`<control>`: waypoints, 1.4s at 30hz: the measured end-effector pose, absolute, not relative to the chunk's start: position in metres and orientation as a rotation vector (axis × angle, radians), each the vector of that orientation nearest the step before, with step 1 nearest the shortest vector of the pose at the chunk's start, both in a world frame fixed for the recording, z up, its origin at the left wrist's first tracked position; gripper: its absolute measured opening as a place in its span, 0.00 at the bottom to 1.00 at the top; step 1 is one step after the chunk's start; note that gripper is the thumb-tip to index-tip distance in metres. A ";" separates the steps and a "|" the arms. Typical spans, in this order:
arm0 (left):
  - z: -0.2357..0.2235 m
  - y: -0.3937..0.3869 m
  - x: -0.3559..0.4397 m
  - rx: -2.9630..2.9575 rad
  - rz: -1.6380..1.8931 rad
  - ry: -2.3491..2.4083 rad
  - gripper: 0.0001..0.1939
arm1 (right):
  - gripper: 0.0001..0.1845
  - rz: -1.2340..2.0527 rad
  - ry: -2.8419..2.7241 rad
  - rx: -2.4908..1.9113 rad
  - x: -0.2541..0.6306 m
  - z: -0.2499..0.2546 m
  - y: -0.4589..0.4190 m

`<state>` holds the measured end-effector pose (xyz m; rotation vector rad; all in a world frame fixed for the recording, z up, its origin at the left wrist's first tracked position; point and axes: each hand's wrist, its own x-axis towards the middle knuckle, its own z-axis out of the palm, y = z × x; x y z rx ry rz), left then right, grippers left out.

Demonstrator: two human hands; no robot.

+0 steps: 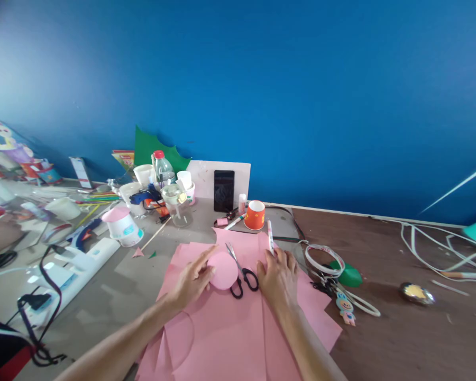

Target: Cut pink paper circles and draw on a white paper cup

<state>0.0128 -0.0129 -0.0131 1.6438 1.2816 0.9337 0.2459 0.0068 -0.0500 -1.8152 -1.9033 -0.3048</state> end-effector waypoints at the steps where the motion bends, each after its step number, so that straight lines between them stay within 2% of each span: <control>1: -0.011 -0.014 0.013 1.709 0.920 1.291 0.22 | 0.15 -0.291 -1.897 -1.817 0.246 -0.052 0.007; 10: -0.006 -0.016 0.014 2.048 0.920 1.310 0.17 | 0.11 -0.021 -1.385 -1.542 0.244 -0.034 0.009; 15: -0.008 -0.012 0.006 2.139 1.022 1.514 0.16 | 0.15 0.423 -1.031 -1.428 0.244 -0.024 0.004; 19: -0.004 -0.010 0.000 2.100 1.149 1.526 0.17 | 0.14 0.684 -1.119 -1.273 0.237 -0.019 -0.003; 23: -0.003 -0.010 0.004 2.243 1.066 1.325 0.21 | 0.12 0.794 -1.325 -1.259 0.224 -0.012 -0.016; 26: -0.004 -0.011 0.007 2.347 0.951 1.288 0.10 | 0.15 0.896 -1.232 -1.217 0.217 -0.009 -0.022; 29: -0.005 -0.011 0.008 2.367 0.903 1.274 0.12 | 0.21 1.152 -1.097 -1.097 0.213 -0.005 -0.022; 33: -0.006 -0.012 0.011 2.350 0.968 1.184 0.10 | 0.23 1.440 -1.139 -1.013 0.208 0.001 -0.024; 38: -0.009 -0.014 0.013 2.398 0.875 1.134 0.12 | 0.22 1.497 -1.225 -0.981 0.203 0.003 -0.029; 42: -0.008 -0.011 0.007 2.201 0.872 1.173 0.15 | 0.18 1.438 -1.179 -0.933 0.217 0.007 -0.023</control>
